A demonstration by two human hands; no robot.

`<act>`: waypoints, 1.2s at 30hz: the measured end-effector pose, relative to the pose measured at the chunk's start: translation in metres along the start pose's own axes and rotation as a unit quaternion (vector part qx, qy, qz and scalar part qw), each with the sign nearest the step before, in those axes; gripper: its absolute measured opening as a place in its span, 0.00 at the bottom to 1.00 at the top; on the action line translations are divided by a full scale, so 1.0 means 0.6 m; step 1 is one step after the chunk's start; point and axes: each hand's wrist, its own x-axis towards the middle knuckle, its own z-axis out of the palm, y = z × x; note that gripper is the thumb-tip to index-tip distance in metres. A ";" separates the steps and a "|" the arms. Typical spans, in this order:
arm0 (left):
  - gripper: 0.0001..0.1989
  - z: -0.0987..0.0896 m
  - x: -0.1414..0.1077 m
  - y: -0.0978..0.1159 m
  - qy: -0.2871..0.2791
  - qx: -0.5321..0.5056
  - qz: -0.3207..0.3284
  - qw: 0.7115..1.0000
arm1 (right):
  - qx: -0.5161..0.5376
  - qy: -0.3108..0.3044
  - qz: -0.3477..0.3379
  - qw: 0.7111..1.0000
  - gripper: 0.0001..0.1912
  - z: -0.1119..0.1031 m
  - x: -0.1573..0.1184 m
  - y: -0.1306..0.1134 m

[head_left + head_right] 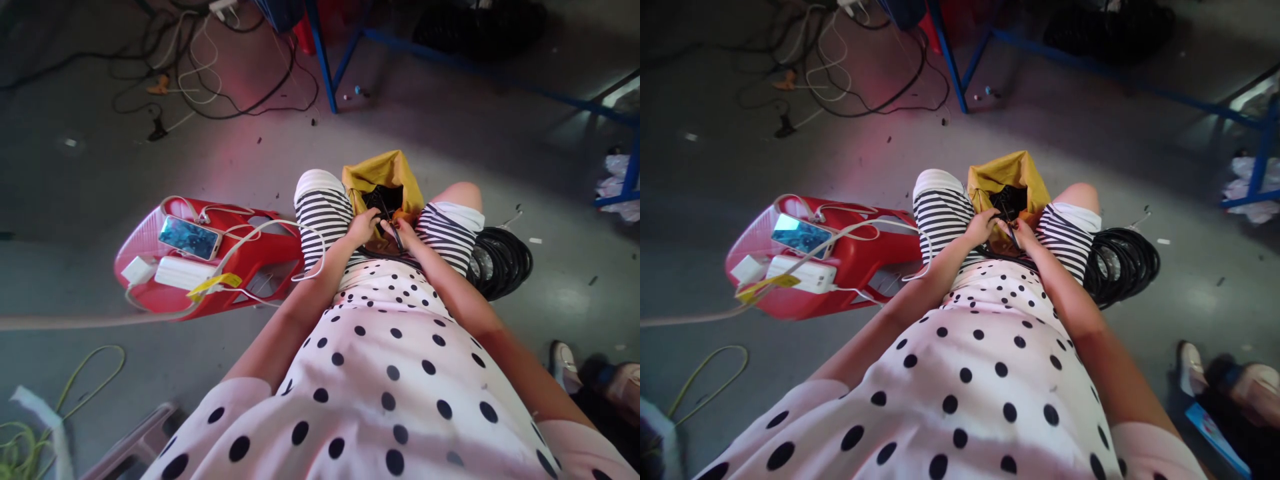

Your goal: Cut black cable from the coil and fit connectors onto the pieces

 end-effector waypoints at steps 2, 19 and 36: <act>0.12 0.001 0.001 -0.003 -0.001 0.040 0.005 0.999 | -0.016 0.007 0.016 1.000 0.38 -0.001 0.001 0.001; 0.11 -0.012 -0.003 0.020 0.108 -0.100 -0.116 0.982 | 0.036 -0.035 0.007 0.999 0.40 -0.010 -0.019 -0.012; 0.16 -0.006 -0.006 0.018 0.023 -0.101 -0.089 0.991 | -0.050 -0.066 0.016 0.996 0.33 -0.006 -0.009 -0.003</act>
